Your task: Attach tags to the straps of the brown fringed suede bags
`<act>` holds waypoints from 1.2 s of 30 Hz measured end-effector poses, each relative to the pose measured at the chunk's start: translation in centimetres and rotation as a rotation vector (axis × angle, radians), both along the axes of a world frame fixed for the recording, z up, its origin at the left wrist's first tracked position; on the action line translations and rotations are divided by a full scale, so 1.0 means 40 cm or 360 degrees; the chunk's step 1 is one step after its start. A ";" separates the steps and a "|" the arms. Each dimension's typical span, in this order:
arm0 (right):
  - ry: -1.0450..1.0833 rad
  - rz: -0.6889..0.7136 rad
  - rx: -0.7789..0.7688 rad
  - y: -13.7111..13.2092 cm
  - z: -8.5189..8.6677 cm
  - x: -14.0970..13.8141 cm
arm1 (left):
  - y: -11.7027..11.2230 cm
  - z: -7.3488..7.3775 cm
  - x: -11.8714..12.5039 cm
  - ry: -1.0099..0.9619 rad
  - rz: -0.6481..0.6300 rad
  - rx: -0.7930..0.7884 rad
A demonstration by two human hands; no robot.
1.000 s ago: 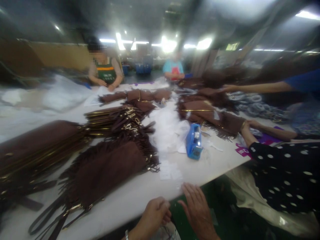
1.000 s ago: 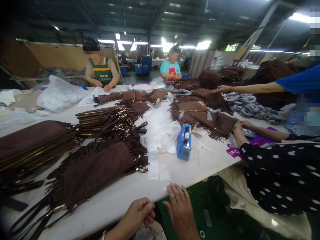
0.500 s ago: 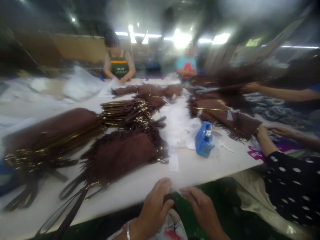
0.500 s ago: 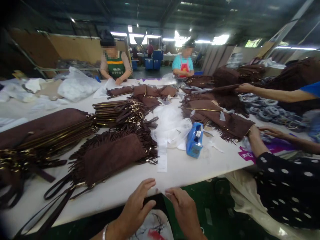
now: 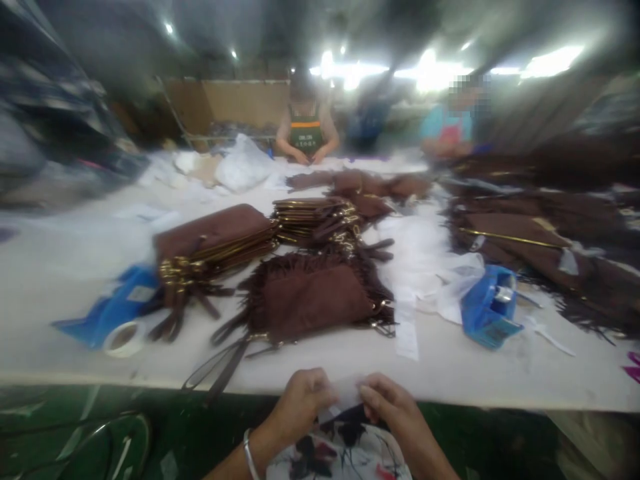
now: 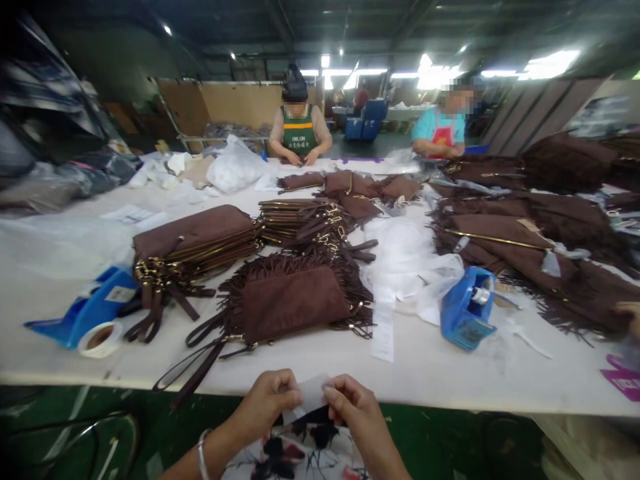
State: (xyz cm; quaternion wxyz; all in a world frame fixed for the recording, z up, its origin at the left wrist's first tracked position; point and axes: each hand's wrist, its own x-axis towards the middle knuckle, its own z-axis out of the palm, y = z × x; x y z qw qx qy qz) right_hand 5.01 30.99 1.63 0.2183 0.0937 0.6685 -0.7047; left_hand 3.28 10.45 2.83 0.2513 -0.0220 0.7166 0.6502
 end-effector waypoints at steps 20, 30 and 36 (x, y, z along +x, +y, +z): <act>0.0417 0.0555 0.0398 -0.281 0.032 -0.080 | -0.248 -0.032 0.074 0.0176 0.0336 -0.0407; 0.0419 0.0724 0.0565 -0.382 0.029 -0.103 | -0.320 -0.043 0.108 0.0048 0.0362 -0.0050; 0.0319 0.0742 0.0480 -0.411 0.016 -0.105 | -0.351 -0.063 0.103 -0.0170 0.0528 0.0258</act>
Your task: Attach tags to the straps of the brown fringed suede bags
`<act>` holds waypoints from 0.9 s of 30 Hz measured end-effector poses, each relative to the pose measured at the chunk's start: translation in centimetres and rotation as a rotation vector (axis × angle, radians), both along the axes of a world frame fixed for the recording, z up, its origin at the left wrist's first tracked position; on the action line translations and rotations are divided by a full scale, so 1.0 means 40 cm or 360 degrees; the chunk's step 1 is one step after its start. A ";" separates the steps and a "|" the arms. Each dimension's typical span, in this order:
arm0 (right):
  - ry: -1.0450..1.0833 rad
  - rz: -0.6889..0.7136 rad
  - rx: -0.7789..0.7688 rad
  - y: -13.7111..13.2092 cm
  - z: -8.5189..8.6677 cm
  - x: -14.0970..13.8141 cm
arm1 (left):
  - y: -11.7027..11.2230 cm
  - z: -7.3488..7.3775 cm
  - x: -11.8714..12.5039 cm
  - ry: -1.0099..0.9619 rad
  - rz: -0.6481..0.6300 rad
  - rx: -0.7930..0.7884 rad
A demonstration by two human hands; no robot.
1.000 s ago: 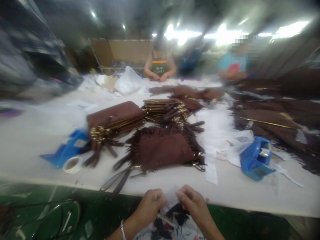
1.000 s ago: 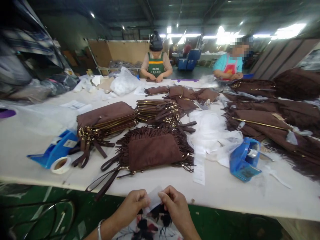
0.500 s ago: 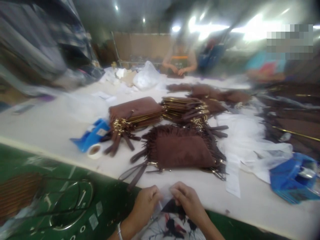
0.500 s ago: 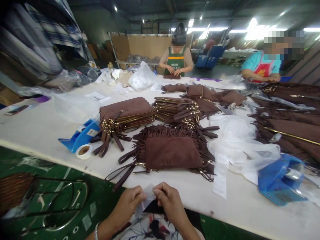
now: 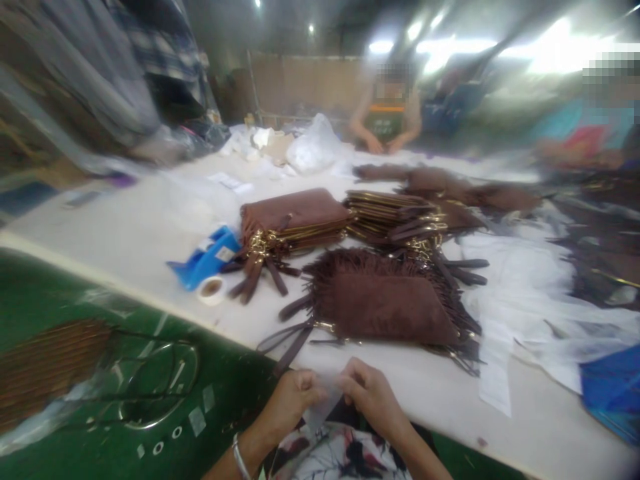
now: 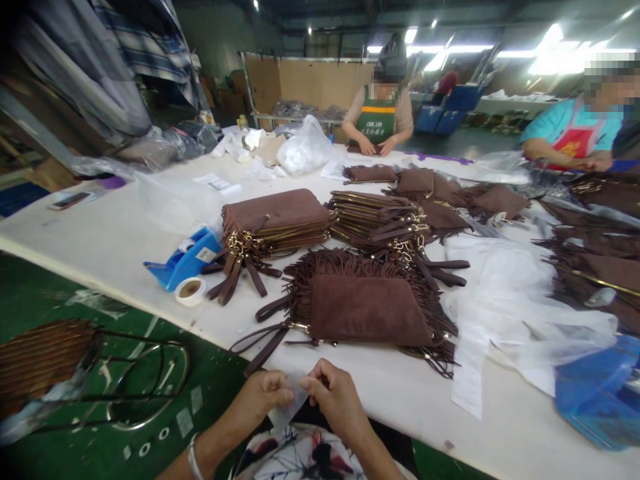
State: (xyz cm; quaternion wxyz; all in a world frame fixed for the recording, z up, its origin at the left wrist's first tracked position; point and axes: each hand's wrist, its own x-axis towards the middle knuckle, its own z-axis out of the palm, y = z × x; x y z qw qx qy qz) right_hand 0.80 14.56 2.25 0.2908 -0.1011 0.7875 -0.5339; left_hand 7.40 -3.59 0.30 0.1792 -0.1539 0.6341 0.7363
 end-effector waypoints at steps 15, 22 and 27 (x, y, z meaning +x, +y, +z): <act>-0.0409 0.0025 -0.0444 -0.020 -0.008 0.030 | -0.041 -0.019 0.015 -0.0023 0.0015 -0.0154; -0.0493 -0.0062 -0.0455 -0.060 -0.057 0.062 | -0.035 0.010 0.020 0.0117 -0.0043 -0.0737; -0.0452 -0.0111 -0.0454 -0.069 -0.058 0.057 | -0.044 0.010 0.030 0.0134 -0.0075 -0.0973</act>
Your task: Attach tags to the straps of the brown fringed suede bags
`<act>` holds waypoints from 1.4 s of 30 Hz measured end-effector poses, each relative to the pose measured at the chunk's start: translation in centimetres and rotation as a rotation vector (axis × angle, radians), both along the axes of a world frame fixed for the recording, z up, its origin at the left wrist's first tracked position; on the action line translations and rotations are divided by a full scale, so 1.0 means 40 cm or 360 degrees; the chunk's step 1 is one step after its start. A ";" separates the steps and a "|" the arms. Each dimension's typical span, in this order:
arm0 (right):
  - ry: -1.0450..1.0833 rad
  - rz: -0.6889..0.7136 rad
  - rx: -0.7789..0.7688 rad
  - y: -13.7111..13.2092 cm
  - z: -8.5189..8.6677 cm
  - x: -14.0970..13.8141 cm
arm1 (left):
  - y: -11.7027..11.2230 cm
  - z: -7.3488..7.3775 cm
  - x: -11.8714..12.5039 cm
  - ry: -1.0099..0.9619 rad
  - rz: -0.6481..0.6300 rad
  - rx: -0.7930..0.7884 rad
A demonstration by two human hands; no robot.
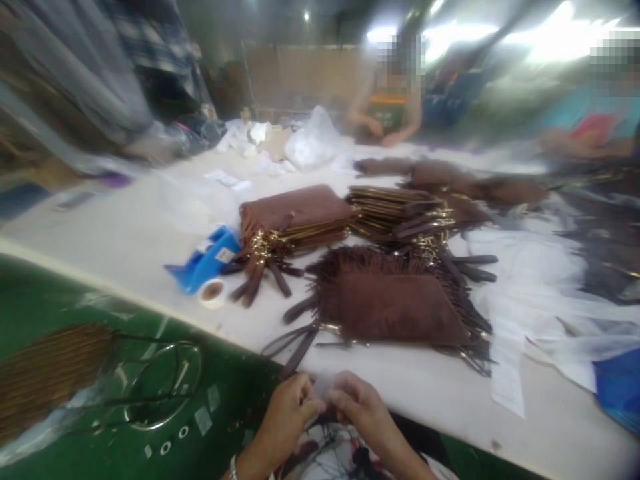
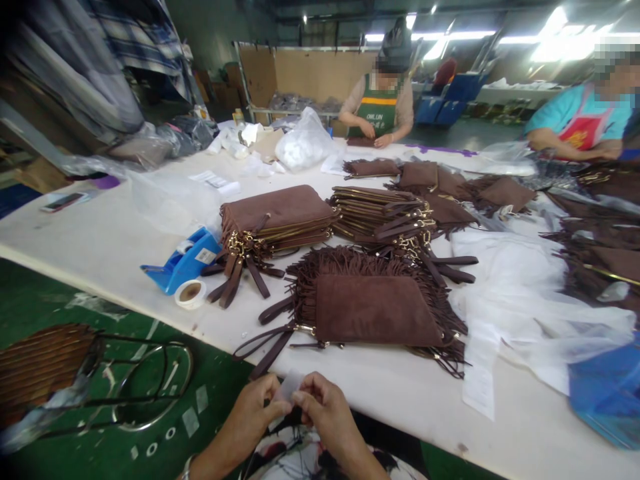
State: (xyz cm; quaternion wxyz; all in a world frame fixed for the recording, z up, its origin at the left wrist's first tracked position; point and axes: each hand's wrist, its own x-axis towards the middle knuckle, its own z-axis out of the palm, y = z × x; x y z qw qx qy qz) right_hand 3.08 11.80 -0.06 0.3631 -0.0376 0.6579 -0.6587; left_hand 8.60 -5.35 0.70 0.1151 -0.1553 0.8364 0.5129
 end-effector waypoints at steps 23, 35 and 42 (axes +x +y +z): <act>0.0394 0.0111 0.0422 -0.010 0.026 0.008 | -0.009 0.012 0.001 0.0029 0.0071 0.0502; 0.2066 0.0780 0.1398 -0.013 -0.009 -0.142 | -0.035 0.021 -0.009 -0.0013 0.0216 0.0116; 0.1694 0.0615 0.1126 -0.001 0.017 -0.166 | -0.046 0.038 -0.029 -0.0062 0.0111 -0.0258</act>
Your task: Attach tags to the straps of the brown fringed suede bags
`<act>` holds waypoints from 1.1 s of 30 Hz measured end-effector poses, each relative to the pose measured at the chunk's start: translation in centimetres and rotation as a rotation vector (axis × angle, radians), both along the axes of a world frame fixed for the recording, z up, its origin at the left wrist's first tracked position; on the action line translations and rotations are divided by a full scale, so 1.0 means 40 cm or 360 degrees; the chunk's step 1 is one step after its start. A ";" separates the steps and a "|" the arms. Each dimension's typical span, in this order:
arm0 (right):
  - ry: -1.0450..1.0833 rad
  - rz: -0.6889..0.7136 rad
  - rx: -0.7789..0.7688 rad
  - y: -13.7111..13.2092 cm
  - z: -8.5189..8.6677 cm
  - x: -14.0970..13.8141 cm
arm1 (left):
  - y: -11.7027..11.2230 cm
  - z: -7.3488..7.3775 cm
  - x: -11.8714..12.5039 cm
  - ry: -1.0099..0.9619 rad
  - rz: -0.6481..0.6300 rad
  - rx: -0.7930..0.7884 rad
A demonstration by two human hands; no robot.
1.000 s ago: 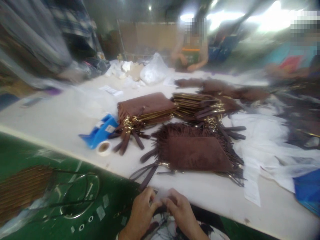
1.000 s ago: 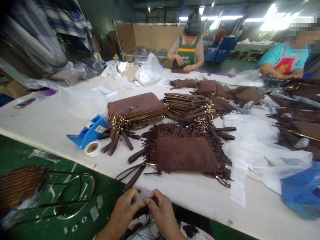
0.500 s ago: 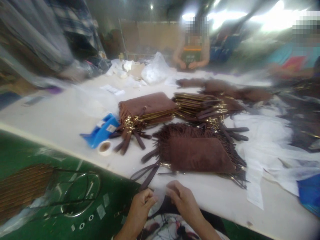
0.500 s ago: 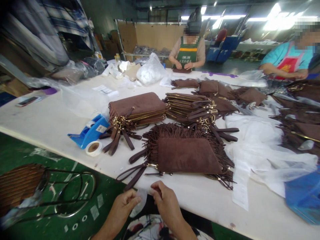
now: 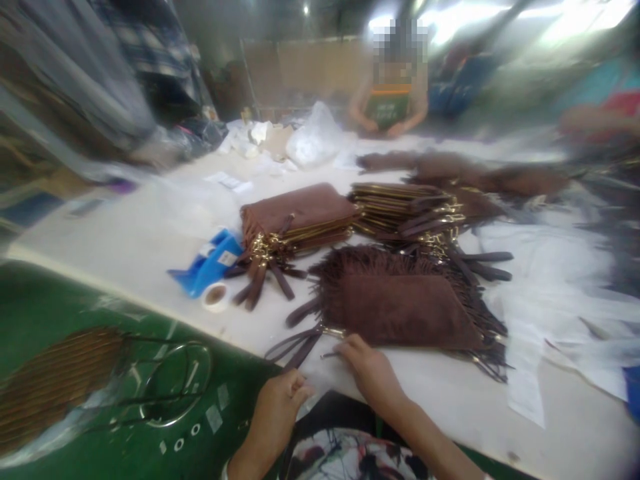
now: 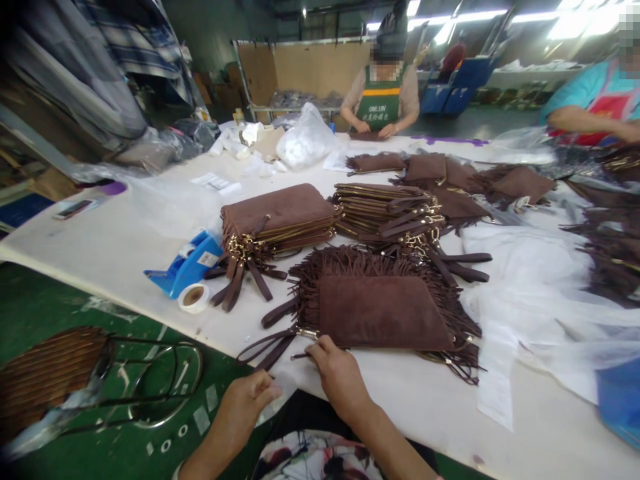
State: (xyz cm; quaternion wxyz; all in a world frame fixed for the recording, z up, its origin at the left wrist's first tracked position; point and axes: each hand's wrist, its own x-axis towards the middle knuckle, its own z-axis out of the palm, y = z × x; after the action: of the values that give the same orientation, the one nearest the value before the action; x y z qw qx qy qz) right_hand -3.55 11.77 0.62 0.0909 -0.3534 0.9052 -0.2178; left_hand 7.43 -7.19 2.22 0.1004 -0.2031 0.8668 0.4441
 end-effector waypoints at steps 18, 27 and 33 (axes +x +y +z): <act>-0.0409 0.0114 -0.0365 0.044 0.044 -0.028 | 0.019 -0.004 -0.027 -0.0061 -0.0072 -0.0306; -0.0207 0.0222 -0.0081 0.047 0.048 -0.027 | 0.032 0.007 -0.022 -0.0073 -0.0106 -0.0303; -0.0142 0.0334 0.0055 0.048 0.058 -0.034 | 0.047 0.013 -0.021 -0.0060 -0.0114 -0.0335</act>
State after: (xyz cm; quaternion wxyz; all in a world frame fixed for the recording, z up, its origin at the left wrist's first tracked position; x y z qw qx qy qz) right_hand -4.89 13.68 2.92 0.1594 -0.4346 0.8619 -0.2070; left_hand 6.61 -5.29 2.72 0.1106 -0.1897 0.9134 0.3427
